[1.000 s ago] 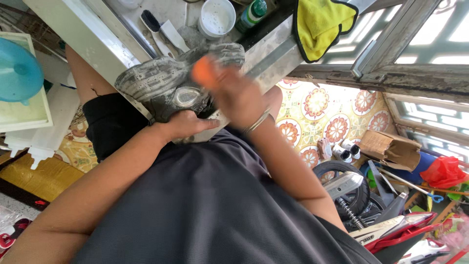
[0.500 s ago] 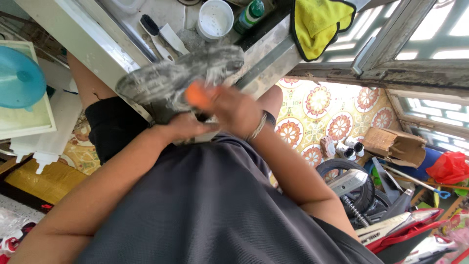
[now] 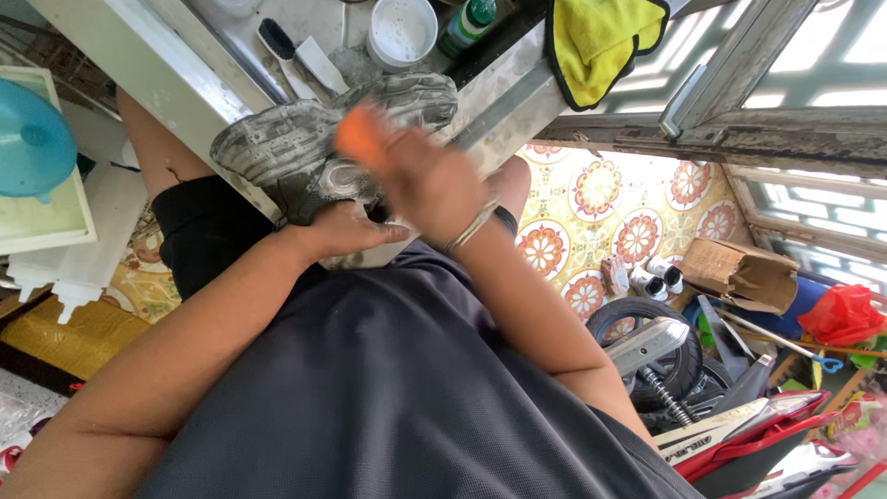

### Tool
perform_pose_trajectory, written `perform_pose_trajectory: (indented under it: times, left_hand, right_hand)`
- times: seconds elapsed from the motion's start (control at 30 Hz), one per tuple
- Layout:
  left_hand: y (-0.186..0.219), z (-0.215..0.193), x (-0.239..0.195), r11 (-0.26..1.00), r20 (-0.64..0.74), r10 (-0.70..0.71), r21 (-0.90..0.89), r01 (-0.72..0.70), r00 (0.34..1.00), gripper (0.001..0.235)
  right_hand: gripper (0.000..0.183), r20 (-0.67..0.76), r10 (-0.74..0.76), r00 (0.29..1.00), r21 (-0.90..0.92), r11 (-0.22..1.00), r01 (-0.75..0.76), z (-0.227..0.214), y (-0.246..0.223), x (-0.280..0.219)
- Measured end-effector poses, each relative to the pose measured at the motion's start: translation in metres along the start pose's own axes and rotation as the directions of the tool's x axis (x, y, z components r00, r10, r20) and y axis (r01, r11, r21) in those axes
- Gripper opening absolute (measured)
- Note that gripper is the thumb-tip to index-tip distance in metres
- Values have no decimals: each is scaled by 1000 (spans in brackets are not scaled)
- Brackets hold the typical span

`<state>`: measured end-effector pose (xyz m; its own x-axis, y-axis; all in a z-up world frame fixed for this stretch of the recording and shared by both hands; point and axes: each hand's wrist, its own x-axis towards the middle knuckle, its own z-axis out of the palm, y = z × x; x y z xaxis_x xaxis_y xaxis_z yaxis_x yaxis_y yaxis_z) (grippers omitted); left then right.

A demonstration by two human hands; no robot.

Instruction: The person scrubs a grey sneaker and its insole with an orange brush in a sink. They rinse the shoe under running water and continue scrubbing the insole with the brush. The person handles the shoe and insole individually, focusing on different areas of the footwear.

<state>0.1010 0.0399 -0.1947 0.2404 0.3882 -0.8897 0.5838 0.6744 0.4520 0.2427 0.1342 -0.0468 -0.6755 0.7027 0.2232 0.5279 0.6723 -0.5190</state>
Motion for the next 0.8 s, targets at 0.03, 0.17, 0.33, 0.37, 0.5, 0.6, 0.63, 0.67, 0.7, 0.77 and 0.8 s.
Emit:
perform_pose_trajectory:
  times: [0.03,0.17,0.33,0.37,0.5,0.6,0.63,0.67,0.7,0.77,0.8]
  left_hand:
    - [-5,-1,0,950,109,237,-236,-206,965,115]
    - [-2,-2,2,935,117,321,-197,-295,940,115]
    - [-6,-1,-1,951,-9,289,-110,-288,957,97]
    - [-10,-1,4,929,34,346,-152,-337,938,91]
    - [-16,9,18,875,38,483,-38,-482,875,98]
    - [-17,5,10,900,-41,345,-270,-342,938,83]
    - [-13,4,10,900,-29,317,-304,-311,948,88]
    - [-9,4,11,899,-16,290,-338,-278,957,93]
    - [-7,7,11,896,5,263,-372,-243,965,99]
    - [-9,3,4,928,5,257,-280,-245,966,92]
    - [-7,-2,1,941,1,255,-228,-249,967,88]
  right_hand:
    - [46,74,-66,995,14,998,65,-2,-10,-4]
    - [65,189,-150,970,12,989,151,-18,5,-4]
    - [60,-9,49,999,24,999,-49,-12,13,-9]
    - [63,-15,-63,998,105,992,65,0,-8,-22]
    - [67,170,-193,966,-185,957,223,5,10,-25]
    - [55,-69,293,954,64,955,-289,-10,35,-19]
    - [61,-6,161,987,-29,986,-161,-3,28,-18]
    - [67,67,31,997,-112,993,-24,11,13,-18]
    - [74,153,-86,985,-186,976,114,17,2,-24]
    - [67,90,-52,995,0,999,53,11,-2,-41]
    - [65,55,-34,998,94,995,28,8,1,-46]
